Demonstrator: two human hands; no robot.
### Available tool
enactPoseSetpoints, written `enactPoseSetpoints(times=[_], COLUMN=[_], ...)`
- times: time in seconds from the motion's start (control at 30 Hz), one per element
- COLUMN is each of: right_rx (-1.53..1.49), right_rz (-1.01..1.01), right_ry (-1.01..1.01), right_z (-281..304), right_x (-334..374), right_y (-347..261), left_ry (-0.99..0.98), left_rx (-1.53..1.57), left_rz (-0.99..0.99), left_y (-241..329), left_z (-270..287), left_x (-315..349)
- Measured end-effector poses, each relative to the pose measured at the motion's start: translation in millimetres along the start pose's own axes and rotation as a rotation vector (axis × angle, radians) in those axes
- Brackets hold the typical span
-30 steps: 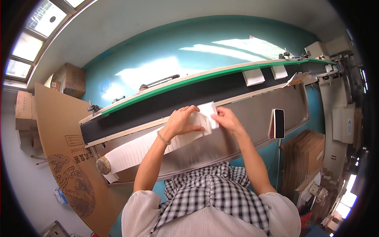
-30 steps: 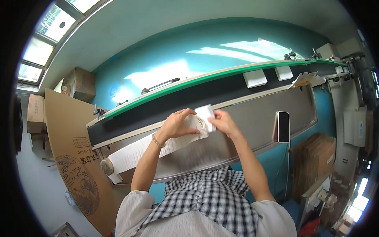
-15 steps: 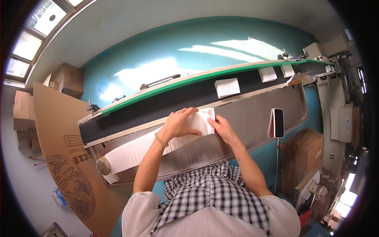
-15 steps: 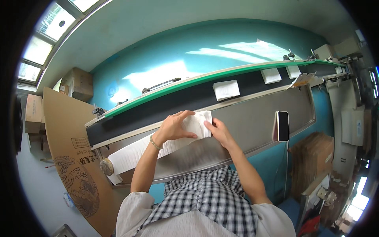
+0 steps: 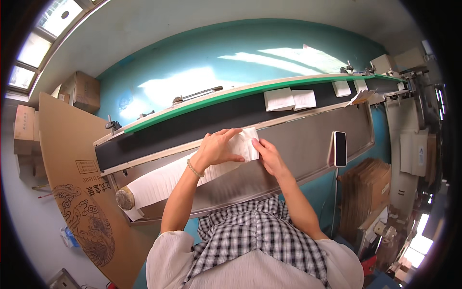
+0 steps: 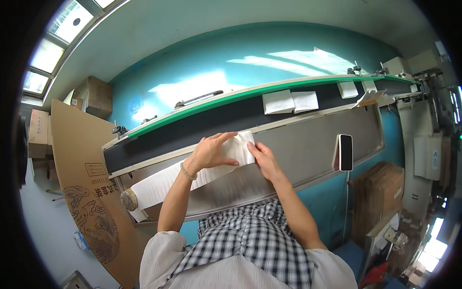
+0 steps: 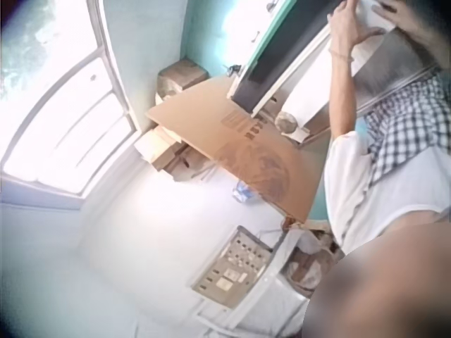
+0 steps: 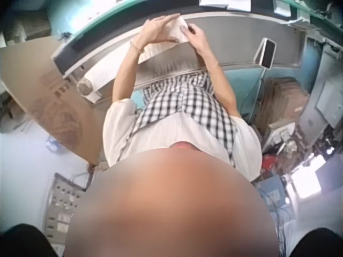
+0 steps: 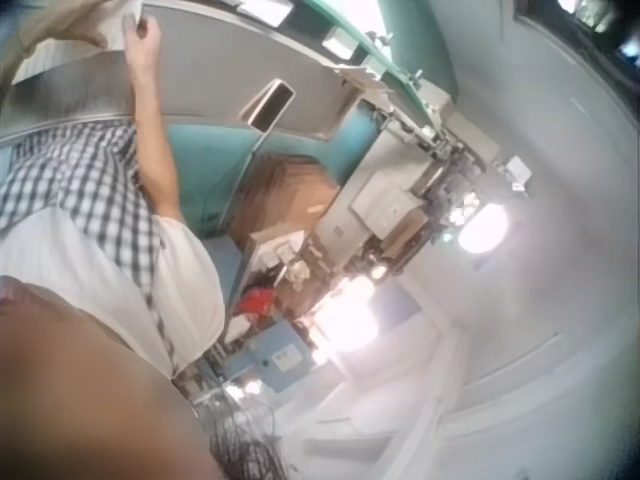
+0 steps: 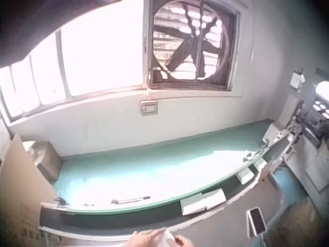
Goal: Aligning and stacking white paper cards taken from a processing machine.
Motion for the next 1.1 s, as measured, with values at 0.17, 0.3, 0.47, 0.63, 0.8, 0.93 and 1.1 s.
enactPoseSetpoints(times=[0.17, 0.3, 0.47, 0.63, 0.8, 0.93, 1.1], right_rx=[0.521, 0.140, 0.479, 0.301, 0.152, 0.613, 0.150], right_rz=[-0.033, -0.002, 0.024, -0.078, 0.022, 0.144, -0.029], right_ry=[-0.020, 0.109, -0.013, 0.009, 0.118, -0.015, 0.050], right_z=[8, 0, -24, -2, -1, -37, -29], right_x=[-17, -35, -10, -14, -42, -23, -4], right_y=[-32, -43, -1, 2, -35, -20, 15], left_ry=[-0.017, -0.017, -0.048, -0.043, -0.026, -0.029, -0.040], left_rx=[0.060, 0.054, 0.013, 0.069, 0.078, 0.115, -0.015], left_rz=[0.007, -0.011, -0.010, 0.011, -0.007, 0.001, 0.039], left_y=[-5, -6, -9, -15, -15, -15, -20], left_z=[2, 2, 3, 8, 10, 12, 15], left_x=[1, -2, 8, 14, 12, 15, 30])
Point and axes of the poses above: each hand's wrist, its own x-axis away from the middle knuckle, its own z-axis out of the back of the hand, y = z × x, the point moved 7 cm from there along -x, towards the middle knuckle, and after that the axes turned 3 degrees about x, right-handed, at the moved point
